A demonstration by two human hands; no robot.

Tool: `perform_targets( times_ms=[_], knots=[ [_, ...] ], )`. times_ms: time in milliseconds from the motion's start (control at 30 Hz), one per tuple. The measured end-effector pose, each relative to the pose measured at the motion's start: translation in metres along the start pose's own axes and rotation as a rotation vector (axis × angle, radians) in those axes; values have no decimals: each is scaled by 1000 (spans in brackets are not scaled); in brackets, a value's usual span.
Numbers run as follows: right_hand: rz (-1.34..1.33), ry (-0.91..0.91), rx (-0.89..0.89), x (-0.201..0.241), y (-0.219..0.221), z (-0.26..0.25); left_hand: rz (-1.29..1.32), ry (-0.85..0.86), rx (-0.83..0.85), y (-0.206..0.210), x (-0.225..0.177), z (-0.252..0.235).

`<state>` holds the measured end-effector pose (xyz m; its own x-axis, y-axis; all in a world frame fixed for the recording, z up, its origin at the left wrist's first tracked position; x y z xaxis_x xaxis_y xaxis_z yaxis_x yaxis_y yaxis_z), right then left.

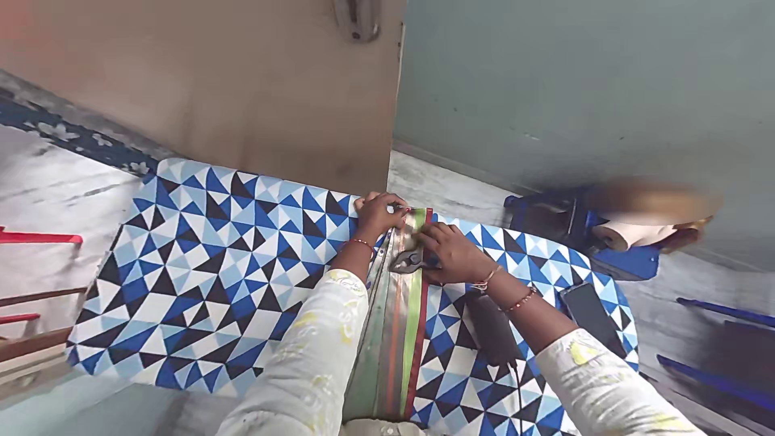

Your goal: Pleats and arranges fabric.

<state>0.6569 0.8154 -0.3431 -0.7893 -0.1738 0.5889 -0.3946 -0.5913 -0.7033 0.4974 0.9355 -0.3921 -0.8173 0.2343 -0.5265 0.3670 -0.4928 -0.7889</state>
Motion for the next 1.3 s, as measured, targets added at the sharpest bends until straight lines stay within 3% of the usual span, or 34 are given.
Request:
perform_targets(
  times_ms=[133, 300, 433, 667, 867, 1000, 1133, 1233, 1300],
  knots=[
    [-121, 142, 56, 18, -24, 9, 6, 21, -29, -1, -1, 3],
    [-8, 521, 128, 61, -42, 12, 11, 28, -21, -2, -1, 3],
    [27, 634, 126, 88, -46, 13, 10, 24, -18, -2, -1, 4],
    [-219, 410, 199, 137, -3, 40, 28, 34, -22, -2, 0, 2],
    [-331, 290, -246, 111, 48, 49, -1, 26, -6, -4, -1, 3],
    [-361, 332, -313, 84, 49, 53, -9, 27, -4, -3, -1, 3],
    [-795, 291, -321, 69, 27, 55, 18, 40, -36, -1, 0, 3],
    [-1159, 193, -538, 67, 15, 51, 29, 42, -56, -1, -1, 4],
    [-1088, 137, -685, 73, 10, 47, 30, 39, -47, -1, -1, 4]
  ],
)
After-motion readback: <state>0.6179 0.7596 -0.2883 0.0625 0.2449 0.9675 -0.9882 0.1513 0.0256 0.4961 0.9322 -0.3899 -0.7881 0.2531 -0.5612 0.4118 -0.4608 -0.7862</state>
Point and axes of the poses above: each hand's wrist, its own z-axis away from the middle knuckle, its own y-axis out of the palm, x = y × z, the point moved 3 cm from there along -z, towards the middle knuckle, and after that the axes turned 12 degrees about -z, right-handed, at the moved point
